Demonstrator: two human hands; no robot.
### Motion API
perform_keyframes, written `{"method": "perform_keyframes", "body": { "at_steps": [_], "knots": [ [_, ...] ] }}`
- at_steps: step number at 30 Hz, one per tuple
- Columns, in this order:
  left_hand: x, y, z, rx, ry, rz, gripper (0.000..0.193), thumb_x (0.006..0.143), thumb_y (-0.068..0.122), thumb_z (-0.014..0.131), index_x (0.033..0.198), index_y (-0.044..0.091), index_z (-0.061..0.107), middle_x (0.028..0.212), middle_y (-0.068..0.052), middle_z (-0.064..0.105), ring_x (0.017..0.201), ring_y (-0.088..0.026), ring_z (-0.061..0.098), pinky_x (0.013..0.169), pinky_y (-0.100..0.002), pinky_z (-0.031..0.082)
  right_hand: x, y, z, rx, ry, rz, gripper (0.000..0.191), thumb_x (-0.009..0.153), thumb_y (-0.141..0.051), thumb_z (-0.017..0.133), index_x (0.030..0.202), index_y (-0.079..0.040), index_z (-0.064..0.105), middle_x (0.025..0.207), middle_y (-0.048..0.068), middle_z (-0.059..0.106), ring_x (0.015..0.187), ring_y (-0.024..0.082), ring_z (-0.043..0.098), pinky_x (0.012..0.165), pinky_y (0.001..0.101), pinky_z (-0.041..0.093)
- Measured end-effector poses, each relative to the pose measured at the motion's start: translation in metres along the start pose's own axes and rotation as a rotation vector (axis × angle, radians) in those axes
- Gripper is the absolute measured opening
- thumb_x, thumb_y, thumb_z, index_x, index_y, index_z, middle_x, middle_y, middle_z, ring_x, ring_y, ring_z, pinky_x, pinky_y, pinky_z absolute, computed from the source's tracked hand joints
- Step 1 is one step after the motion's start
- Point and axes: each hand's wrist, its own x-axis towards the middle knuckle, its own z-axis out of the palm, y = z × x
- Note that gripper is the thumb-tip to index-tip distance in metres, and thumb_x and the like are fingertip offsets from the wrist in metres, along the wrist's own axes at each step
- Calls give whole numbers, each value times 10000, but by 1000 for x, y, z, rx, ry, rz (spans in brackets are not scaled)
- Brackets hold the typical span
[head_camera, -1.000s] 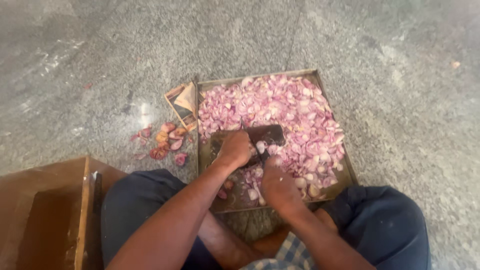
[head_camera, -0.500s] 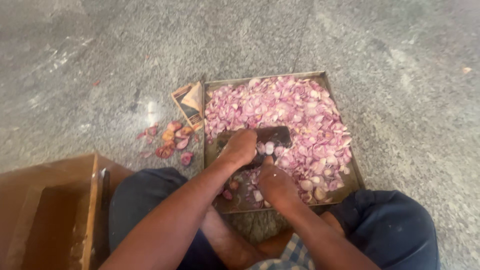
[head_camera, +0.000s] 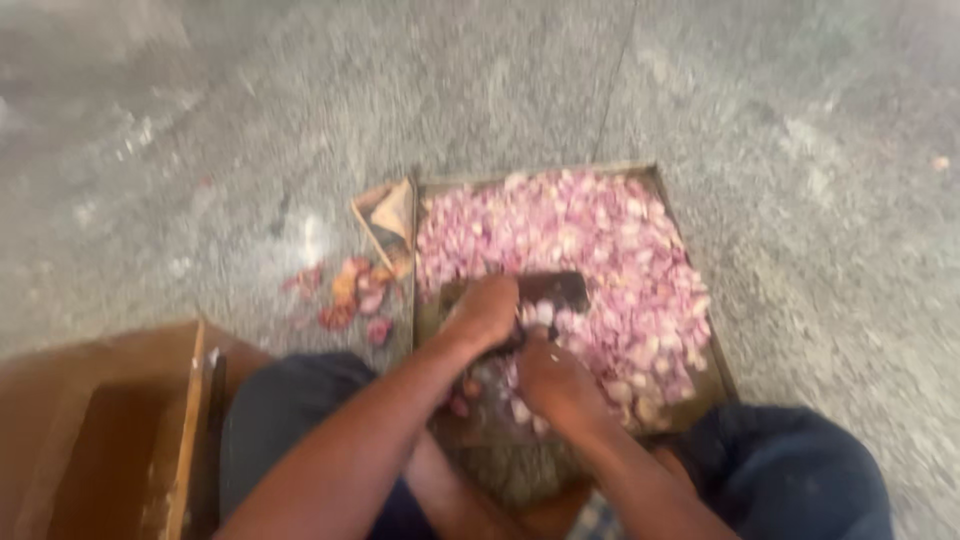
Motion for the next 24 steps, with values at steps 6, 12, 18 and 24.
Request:
{"method": "perform_keyframes", "body": {
  "at_steps": [6, 12, 18, 24],
  "knots": [
    [-3, -1, -6, -148, -117, -116, 243, 882, 185, 651, 893, -44, 735, 923, -311, 692, 909, -451, 711, 804, -534, 569, 14, 6, 26, 13, 48, -102, 466, 974, -112, 444, 1345, 165, 391, 1026, 299, 698, 977, 436, 710, 828, 520, 568],
    [8, -23, 19, -139, -79, -158, 267, 942, 146, 565, 901, -53, 738, 962, -323, 685, 946, -424, 728, 790, -520, 587, 13, -5, 23, 110, -36, 22, 447, 1010, -111, 401, 1390, 122, 382, 1050, 315, 703, 1017, 452, 711, 848, 546, 561],
    [6, -27, 14, -124, -136, -155, 272, 927, 196, 586, 916, -22, 748, 951, -298, 710, 919, -405, 740, 800, -520, 592, 23, -12, 19, 153, -46, 87, 435, 1004, -140, 404, 1380, 78, 413, 1080, 344, 679, 1053, 472, 687, 892, 572, 540],
    [-20, 3, -27, -96, -122, -52, 383, 750, 360, 782, 863, -3, 738, 893, -275, 705, 872, -432, 703, 794, -525, 560, 30, -10, 28, 140, -32, 76, 412, 1046, -165, 350, 1349, 82, 480, 1077, 321, 704, 1033, 451, 707, 867, 560, 561]
  ]
}}
